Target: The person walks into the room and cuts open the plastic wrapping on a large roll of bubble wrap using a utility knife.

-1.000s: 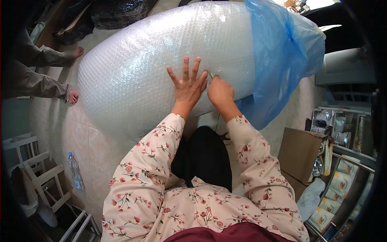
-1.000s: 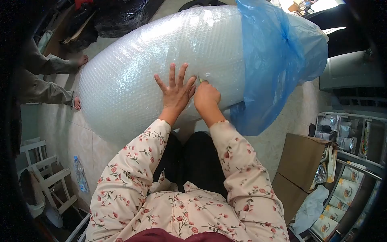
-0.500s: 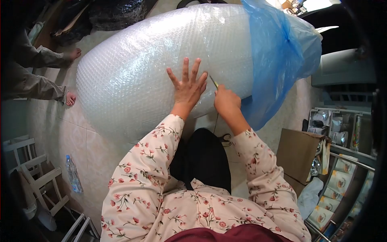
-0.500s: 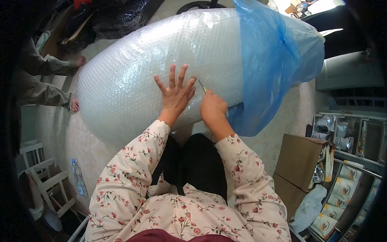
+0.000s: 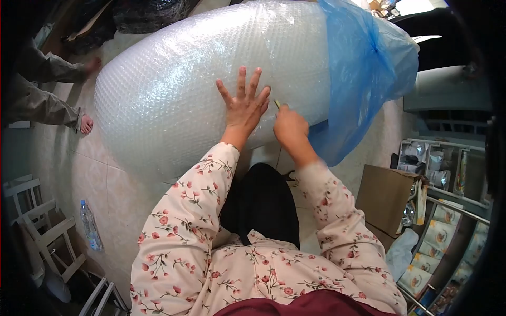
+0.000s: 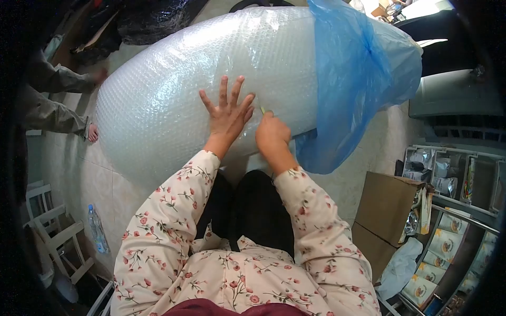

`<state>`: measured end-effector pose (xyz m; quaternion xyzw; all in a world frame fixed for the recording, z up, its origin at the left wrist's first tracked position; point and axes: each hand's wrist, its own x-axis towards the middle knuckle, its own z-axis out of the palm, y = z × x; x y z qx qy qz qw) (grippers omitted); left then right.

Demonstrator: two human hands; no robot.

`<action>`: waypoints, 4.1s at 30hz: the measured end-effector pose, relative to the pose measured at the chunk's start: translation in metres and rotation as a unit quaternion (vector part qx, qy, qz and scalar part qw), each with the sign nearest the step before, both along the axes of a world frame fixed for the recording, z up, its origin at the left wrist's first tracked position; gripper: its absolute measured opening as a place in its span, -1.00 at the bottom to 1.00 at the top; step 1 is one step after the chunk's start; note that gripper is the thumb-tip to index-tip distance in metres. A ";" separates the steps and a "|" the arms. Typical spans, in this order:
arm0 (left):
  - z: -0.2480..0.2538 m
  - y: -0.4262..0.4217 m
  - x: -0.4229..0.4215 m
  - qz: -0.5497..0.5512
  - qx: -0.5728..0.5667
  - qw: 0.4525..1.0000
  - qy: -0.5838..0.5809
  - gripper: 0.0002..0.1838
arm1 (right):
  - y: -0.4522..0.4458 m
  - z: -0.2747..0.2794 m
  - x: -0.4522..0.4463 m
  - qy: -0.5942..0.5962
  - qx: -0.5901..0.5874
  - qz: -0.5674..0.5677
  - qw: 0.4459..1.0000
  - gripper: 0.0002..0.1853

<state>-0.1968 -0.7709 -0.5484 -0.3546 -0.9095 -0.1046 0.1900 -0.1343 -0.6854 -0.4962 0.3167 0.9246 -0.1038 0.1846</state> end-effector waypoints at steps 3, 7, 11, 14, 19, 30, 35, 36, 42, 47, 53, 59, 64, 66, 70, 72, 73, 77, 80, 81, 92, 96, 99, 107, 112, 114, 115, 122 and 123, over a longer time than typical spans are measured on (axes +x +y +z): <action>0.002 -0.003 -0.001 -0.006 -0.016 0.999 -0.029 -0.73 | 0.000 0.014 0.007 -0.052 -0.008 0.000 0.999 -0.78; -0.002 -0.001 -0.004 -0.005 -0.010 1.000 -0.013 -0.73 | 0.008 -0.008 0.001 -0.034 0.000 0.004 0.999 -0.74; 0.000 0.000 -0.002 -0.006 -0.006 1.000 -0.020 -0.72 | 0.009 0.002 0.018 -0.003 -0.027 0.006 1.000 -0.71; -0.003 -0.001 -0.002 -0.008 -0.007 1.000 -0.018 -0.72 | 0.003 -0.004 0.012 -0.002 -0.028 -0.010 1.000 -0.72; -0.001 -0.001 0.001 -0.010 -0.009 1.000 -0.021 -0.72 | 0.006 0.000 0.010 -0.018 -0.023 -0.001 1.000 -0.75; 0.000 0.000 -0.003 -0.007 -0.017 1.000 -0.025 -0.71 | 0.006 -0.003 0.025 -0.013 -0.018 0.005 1.000 -0.75; -0.002 0.001 -0.003 -0.002 -0.026 0.999 -0.019 -0.71 | -0.002 -0.009 0.016 -0.017 -0.003 -0.007 1.000 -0.79; -0.002 0.001 -0.002 -0.003 -0.027 0.999 -0.018 -0.71 | -0.002 -0.003 0.022 -0.016 -0.003 -0.008 1.000 -0.79; -0.003 0.002 -0.004 -0.009 -0.014 1.000 -0.007 -0.72 | 0.001 -0.018 0.023 -0.001 -0.028 -0.030 0.999 -0.72; -0.002 0.001 -0.002 -0.012 -0.015 1.000 -0.015 -0.71 | 0.001 0.001 0.036 -0.013 -0.031 -0.014 0.999 -0.73; -0.002 0.002 -0.004 0.000 -0.035 0.999 -0.010 -0.72 | 0.003 -0.021 0.020 0.012 -0.012 -0.002 1.000 -0.74; 0.001 0.002 -0.004 -0.003 -0.042 0.999 -0.004 -0.64 | 0.001 -0.012 0.042 -0.002 -0.014 -0.015 1.000 -0.74; 0.023 -0.004 0.001 -0.038 -0.042 0.990 -0.127 -0.32 | 0.002 -0.020 0.032 0.031 -0.017 -0.014 0.999 -0.75; 0.025 -0.002 -0.002 -0.034 -0.064 0.989 -0.126 -0.21 | 0.002 -0.013 0.035 0.022 -0.022 -0.002 0.999 -0.75; 0.016 -0.001 -0.001 -0.025 -0.070 0.993 -0.091 -0.13 | -0.004 -0.020 0.023 0.006 -0.022 -0.026 0.999 -0.80; 0.015 -0.002 0.000 -0.022 -0.077 0.994 -0.073 -0.13 | -0.005 -0.024 0.024 0.007 -0.015 -0.028 0.999 -0.83; 0.016 -0.002 0.001 -0.019 -0.081 0.993 -0.085 -0.13 | -0.002 -0.024 0.034 0.026 -0.032 -0.025 0.999 -0.81; 0.020 0.000 0.000 -0.014 -0.095 0.991 -0.098 -0.14 | -0.005 -0.008 0.051 0.029 -0.041 -0.041 0.998 -0.78; 0.019 0.001 0.001 -0.009 -0.094 0.992 -0.082 -0.14 | -0.003 -0.028 0.029 0.039 -0.014 -0.010 0.999 -0.85; 0.019 0.001 0.000 -0.010 -0.095 0.992 -0.082 -0.14 | -0.003 -0.027 0.030 0.039 -0.016 -0.011 0.999 -0.85; 0.018 0.001 -0.001 -0.015 -0.086 0.991 -0.101 -0.14 | -0.007 -0.015 0.051 0.005 -0.025 -0.025 0.999 -0.83; 0.016 0.000 -0.002 -0.010 -0.089 0.992 -0.087 -0.18 | -0.011 -0.021 0.046 -0.005 -0.025 -0.041 0.999 -0.83; 0.016 0.001 -0.002 -0.012 -0.077 0.993 -0.087 -0.18 | -0.009 -0.023 0.039 0.017 -0.012 -0.027 0.999 -0.83; 0.014 0.000 -0.005 -0.016 -0.080 0.993 -0.090 -0.17 | -0.008 -0.031 0.031 -0.011 -0.007 -0.011 1.000 -0.83; 0.013 0.000 -0.006 -0.017 -0.084 0.991 -0.101 -0.16 | -0.010 -0.026 0.052 -0.023 -0.012 -0.019 0.999 -0.83; 0.012 0.000 -0.006 -0.020 -0.089 0.991 -0.093 -0.16 | -0.010 -0.037 0.045 -0.018 -0.019 -0.030 0.999 -0.84; 0.013 0.000 -0.007 -0.017 -0.094 0.991 -0.097 -0.15 | -0.009 -0.043 0.041 0.002 -0.012 -0.021 1.000 -0.81; 0.009 -0.001 -0.005 -0.016 -0.083 0.994 -0.076 -0.13 | -0.010 -0.039 0.043 -0.021 -0.007 -0.018 1.000 -0.84; 0.010 -0.001 -0.006 -0.018 -0.085 0.993 -0.074 -0.13 | -0.010 -0.043 0.040 -0.019 -0.009 -0.019 1.000 -0.84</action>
